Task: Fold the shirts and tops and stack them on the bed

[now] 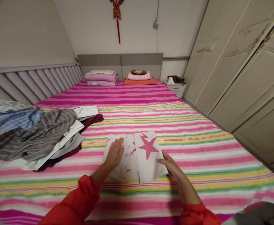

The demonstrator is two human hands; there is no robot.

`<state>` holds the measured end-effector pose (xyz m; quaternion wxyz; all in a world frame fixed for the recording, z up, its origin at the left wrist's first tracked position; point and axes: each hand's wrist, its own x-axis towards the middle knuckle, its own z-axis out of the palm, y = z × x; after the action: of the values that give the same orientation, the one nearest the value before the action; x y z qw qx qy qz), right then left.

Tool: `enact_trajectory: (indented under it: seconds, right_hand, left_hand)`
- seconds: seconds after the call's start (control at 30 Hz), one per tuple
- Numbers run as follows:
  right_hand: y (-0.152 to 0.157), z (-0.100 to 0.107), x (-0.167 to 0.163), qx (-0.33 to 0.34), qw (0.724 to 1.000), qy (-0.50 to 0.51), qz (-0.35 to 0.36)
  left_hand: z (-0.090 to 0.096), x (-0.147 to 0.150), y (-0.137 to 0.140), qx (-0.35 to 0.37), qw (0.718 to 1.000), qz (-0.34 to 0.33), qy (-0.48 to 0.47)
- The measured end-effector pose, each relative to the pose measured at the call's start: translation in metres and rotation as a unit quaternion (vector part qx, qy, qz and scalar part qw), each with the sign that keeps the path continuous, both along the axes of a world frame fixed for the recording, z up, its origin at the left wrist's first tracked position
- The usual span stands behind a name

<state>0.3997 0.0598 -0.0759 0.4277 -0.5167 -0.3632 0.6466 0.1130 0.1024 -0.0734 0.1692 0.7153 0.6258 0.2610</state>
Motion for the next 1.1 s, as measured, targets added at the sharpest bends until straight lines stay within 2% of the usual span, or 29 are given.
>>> enact_trajectory:
  seconds: [0.07,0.2,0.3,0.47,0.6,0.67,0.8,0.97,1.1]
  right_hand:
    - [0.002,0.015,-0.014,0.013,1.0,0.0,0.002]
    - [0.003,0.044,-0.05,0.054,0.998,-0.005,-0.016]
    - [0.003,0.054,-0.083,0.097,0.995,-0.01,-0.008]
    - [0.002,0.04,-0.153,0.138,0.986,-0.068,0.057]
    - [-0.007,0.018,-0.211,0.147,0.964,-0.199,0.098]
    - [-0.013,0.008,-0.231,0.145,0.952,-0.24,0.125]
    - [-0.019,-0.002,-0.243,0.178,0.939,-0.261,0.137]
    - [-0.019,-0.005,-0.241,0.185,0.943,-0.249,0.12]
    - [-0.028,-0.012,-0.242,0.195,0.935,-0.218,0.199]
  left_hand:
    - [-0.007,-0.001,0.009,-0.015,1.0,0.006,-0.011]
    - [-0.023,0.019,0.029,-0.074,0.987,-0.015,-0.142]
    - [-0.028,0.024,0.038,-0.106,0.969,-0.028,-0.222]
    - [-0.019,-0.009,0.032,-0.162,0.914,-0.052,-0.368]
    - [-0.013,-0.042,0.009,-0.223,0.825,-0.021,-0.519]
    - [-0.013,-0.052,-0.001,-0.224,0.797,0.021,-0.561]
    - [-0.017,-0.056,-0.001,-0.188,0.819,0.07,-0.538]
    - [-0.02,-0.056,0.009,-0.141,0.866,0.124,-0.464]
    - [-0.025,-0.065,0.004,-0.093,0.899,0.184,-0.387]
